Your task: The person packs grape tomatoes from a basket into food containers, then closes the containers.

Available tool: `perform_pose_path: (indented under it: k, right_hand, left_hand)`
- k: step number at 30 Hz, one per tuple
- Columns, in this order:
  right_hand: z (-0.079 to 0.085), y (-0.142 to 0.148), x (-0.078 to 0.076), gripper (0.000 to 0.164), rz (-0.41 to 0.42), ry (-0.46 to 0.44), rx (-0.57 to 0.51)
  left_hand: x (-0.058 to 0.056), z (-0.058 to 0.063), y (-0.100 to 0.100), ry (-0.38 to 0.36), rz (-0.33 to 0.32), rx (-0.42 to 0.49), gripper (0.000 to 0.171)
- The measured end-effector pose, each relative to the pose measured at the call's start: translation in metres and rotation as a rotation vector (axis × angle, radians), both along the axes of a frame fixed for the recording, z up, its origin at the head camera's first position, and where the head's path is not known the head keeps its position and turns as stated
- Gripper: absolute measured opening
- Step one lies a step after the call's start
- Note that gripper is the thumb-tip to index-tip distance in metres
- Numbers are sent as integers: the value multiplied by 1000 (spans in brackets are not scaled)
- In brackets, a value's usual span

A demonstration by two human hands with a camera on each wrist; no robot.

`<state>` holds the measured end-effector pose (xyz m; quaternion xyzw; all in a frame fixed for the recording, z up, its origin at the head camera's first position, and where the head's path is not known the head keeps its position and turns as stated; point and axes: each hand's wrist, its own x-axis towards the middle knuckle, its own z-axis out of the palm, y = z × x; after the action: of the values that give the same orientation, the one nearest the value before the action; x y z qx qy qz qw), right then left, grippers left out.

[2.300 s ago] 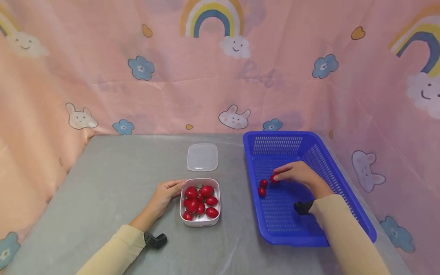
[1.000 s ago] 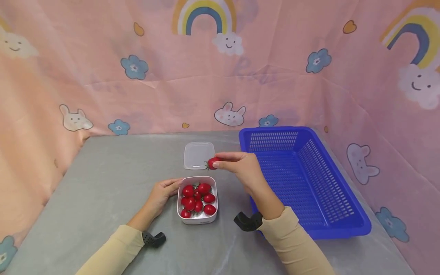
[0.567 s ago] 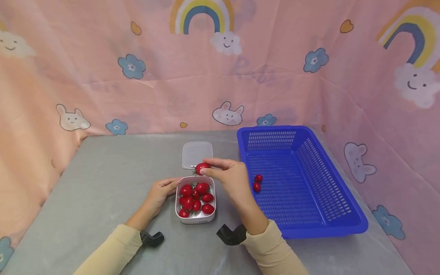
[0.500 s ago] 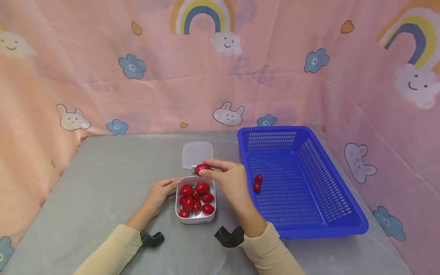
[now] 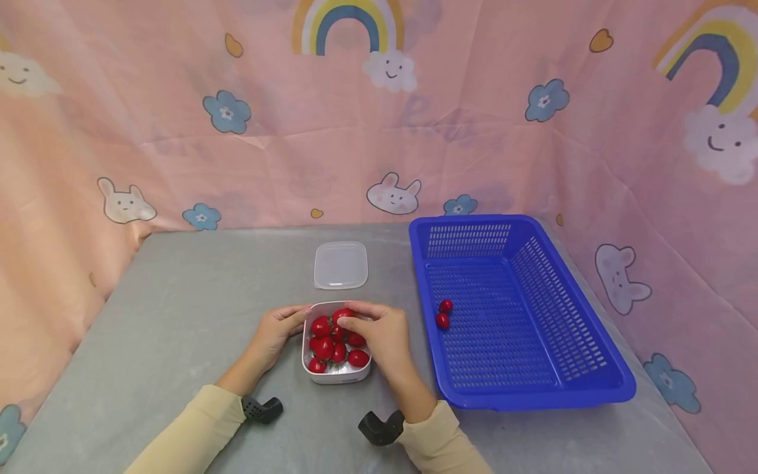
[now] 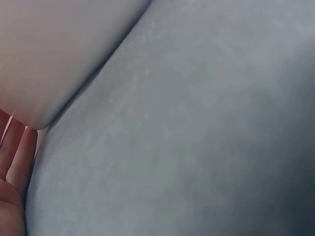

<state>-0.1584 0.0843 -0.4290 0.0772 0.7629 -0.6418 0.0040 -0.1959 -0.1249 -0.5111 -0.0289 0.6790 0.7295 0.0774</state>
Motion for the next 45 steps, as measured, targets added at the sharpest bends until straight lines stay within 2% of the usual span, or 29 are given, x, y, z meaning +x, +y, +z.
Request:
perform_pose_path:
  k: [10, 17, 25, 29, 34, 38, 45]
  right_hand:
    - [-21, -7, -3, 25, 12, -1, 114]
    - [-20, -10, -2, 26, 32, 59, 196]
    - [-17, -8, -1, 24, 34, 48, 175]
    - [-1, -6, 6, 23, 31, 47, 161]
    - [31, 2, 16, 27, 55, 25, 120]
    - [56, 20, 16, 31, 67, 6, 84]
    - [85, 68, 5, 43, 23, 12, 192]
  left_hand:
    - [-1, -1, -2, 10, -16, -29, 35]
    - [-1, -2, -2, 11, -16, -34, 34]
    - [0, -1, -1, 9, -34, -28, 36]
    - [0, -1, -1, 18, -35, -31, 36]
    - [0, -2, -2, 10, -22, -29, 35]
    - [2, -2, -2, 1, -18, -36, 34]
    - [2, -1, -1, 3, -19, -21, 35]
